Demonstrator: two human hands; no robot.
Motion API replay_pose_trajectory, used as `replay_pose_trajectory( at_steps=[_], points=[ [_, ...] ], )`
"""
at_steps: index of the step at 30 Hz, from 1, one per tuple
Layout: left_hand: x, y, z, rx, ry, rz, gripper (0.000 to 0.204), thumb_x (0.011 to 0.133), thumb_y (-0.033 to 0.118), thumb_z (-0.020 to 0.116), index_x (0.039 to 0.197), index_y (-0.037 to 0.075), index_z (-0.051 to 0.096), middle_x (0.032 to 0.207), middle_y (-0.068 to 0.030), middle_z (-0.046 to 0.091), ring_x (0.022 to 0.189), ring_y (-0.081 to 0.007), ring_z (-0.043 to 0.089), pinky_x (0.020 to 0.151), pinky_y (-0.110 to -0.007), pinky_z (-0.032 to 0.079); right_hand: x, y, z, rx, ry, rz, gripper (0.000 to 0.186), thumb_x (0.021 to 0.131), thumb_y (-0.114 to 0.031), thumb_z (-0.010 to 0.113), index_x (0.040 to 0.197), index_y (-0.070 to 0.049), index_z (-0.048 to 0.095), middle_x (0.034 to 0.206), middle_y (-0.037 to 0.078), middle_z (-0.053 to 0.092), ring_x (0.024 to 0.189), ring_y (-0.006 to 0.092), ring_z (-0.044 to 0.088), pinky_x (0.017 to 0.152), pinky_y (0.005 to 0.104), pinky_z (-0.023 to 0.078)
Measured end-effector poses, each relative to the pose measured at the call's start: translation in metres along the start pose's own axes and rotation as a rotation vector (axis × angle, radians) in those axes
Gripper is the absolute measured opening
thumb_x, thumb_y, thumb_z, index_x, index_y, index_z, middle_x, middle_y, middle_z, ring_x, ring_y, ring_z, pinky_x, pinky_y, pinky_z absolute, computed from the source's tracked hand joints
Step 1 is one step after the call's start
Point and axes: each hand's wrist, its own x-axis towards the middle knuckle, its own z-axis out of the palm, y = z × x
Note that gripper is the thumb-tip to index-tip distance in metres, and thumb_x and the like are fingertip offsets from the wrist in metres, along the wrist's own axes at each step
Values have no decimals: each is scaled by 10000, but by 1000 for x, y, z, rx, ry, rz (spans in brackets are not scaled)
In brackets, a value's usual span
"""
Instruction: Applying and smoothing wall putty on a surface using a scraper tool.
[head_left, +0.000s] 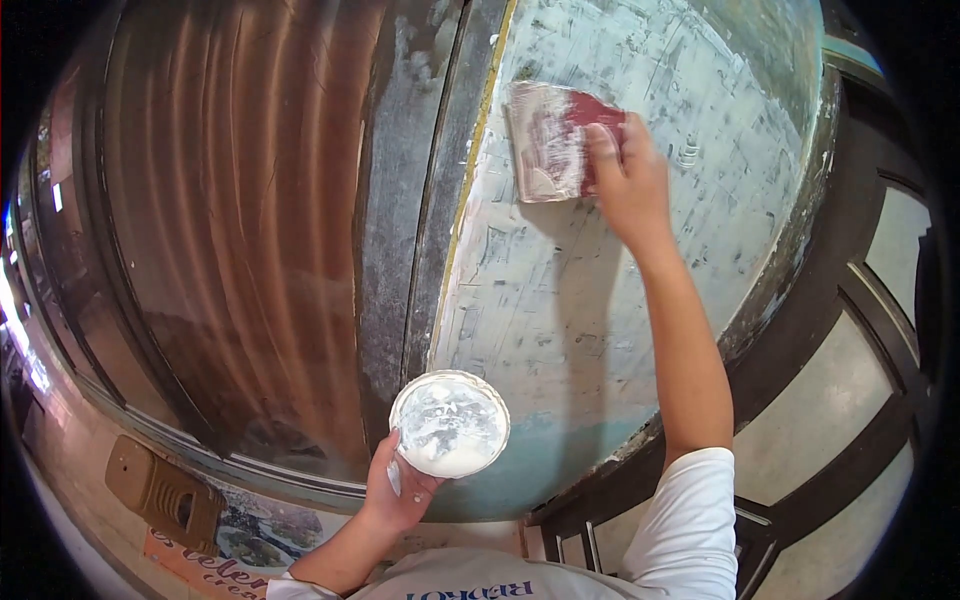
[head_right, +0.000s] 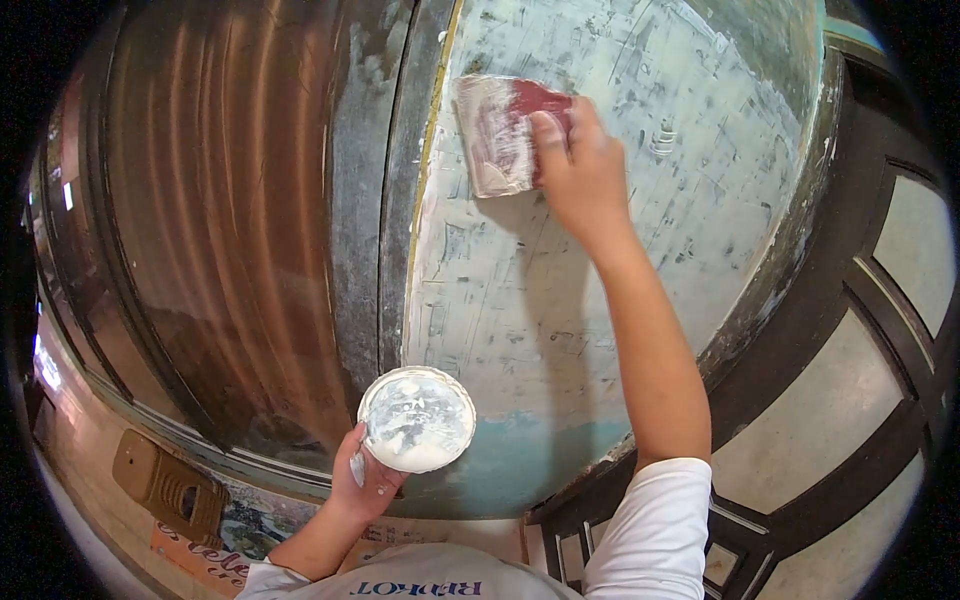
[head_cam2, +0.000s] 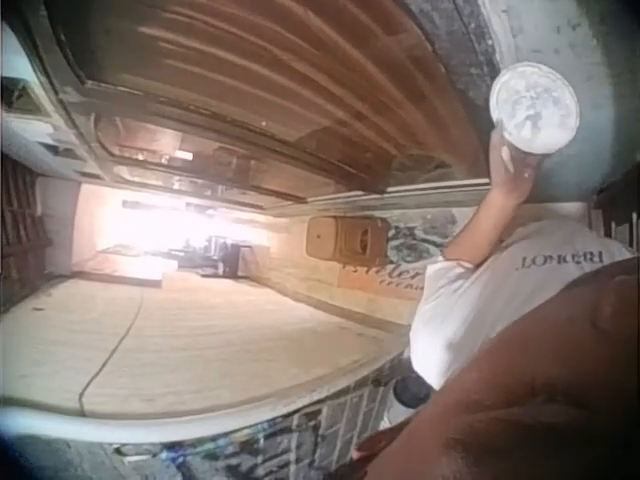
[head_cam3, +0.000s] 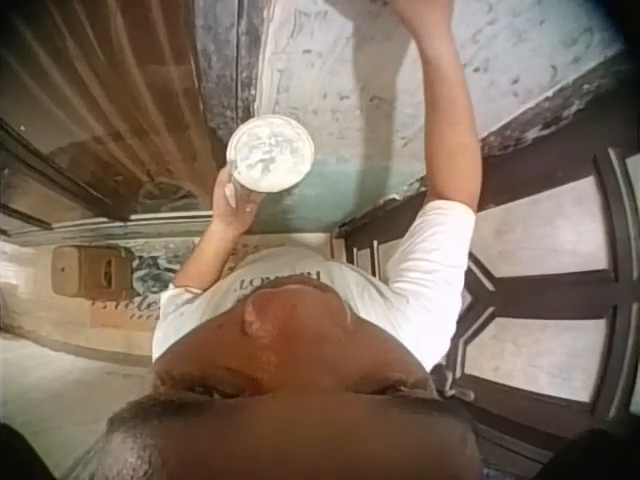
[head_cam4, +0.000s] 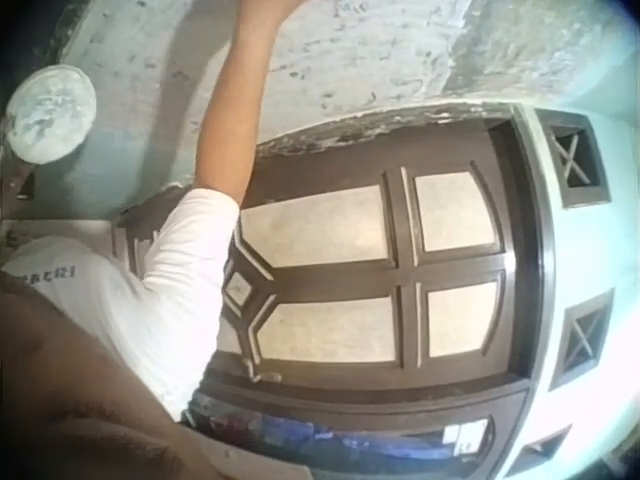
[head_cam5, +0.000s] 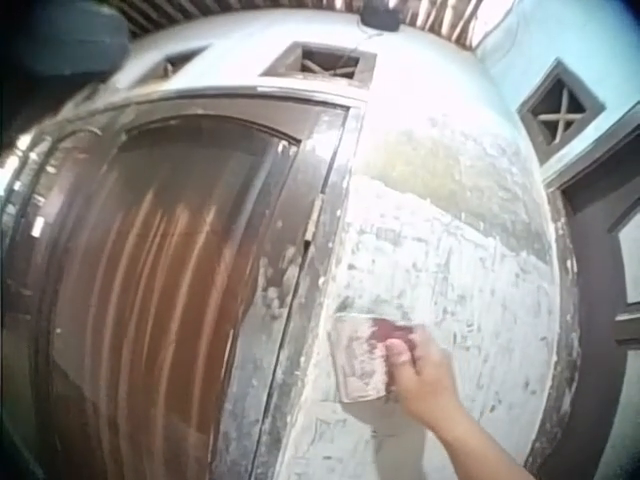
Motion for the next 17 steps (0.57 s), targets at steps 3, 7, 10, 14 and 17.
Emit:
replay_pose_trajectory(
  at_steps=[3,7,10,14,17],
  points=[
    [0,2,-1,26,40,-41,571,947,426,440,1399,80,398,1372,-96,510,1249,-260,502,1036,-414,407,6,20,-2,-231,41,-43,281,949,-306,561,973,-26,578,715,156,644,633,236,646,594,350,483],
    [-6,3,-6,8,70,-7,553,946,430,449,1381,89,422,1354,-88,524,1228,-251,516,1021,-397,414,9,37,-43,-198,192,-2,290,947,-308,562,954,-18,575,723,167,639,646,338,618,610,369,479],
    [-2,3,-6,37,84,-18,568,941,441,454,1386,92,406,1354,-90,520,1231,-261,510,1016,-414,415,7,26,-43,-146,218,-65,297,947,-314,559,948,-17,560,723,175,633,640,372,597,601,381,474],
    [5,-4,-11,84,112,-53,608,929,465,469,1402,93,378,1374,-98,497,1259,-265,483,1028,-436,402,-1,10,-9,-188,23,-67,306,951,-322,552,937,-16,541,705,188,625,630,370,599,585,391,465],
    [5,-6,-10,94,95,-71,660,902,477,524,1418,103,352,1413,-97,457,1289,-262,451,1045,-440,383,7,37,-21,-143,21,66,340,942,-357,568,1019,-26,581,788,175,691,758,310,697,676,406,523]
  ],
)
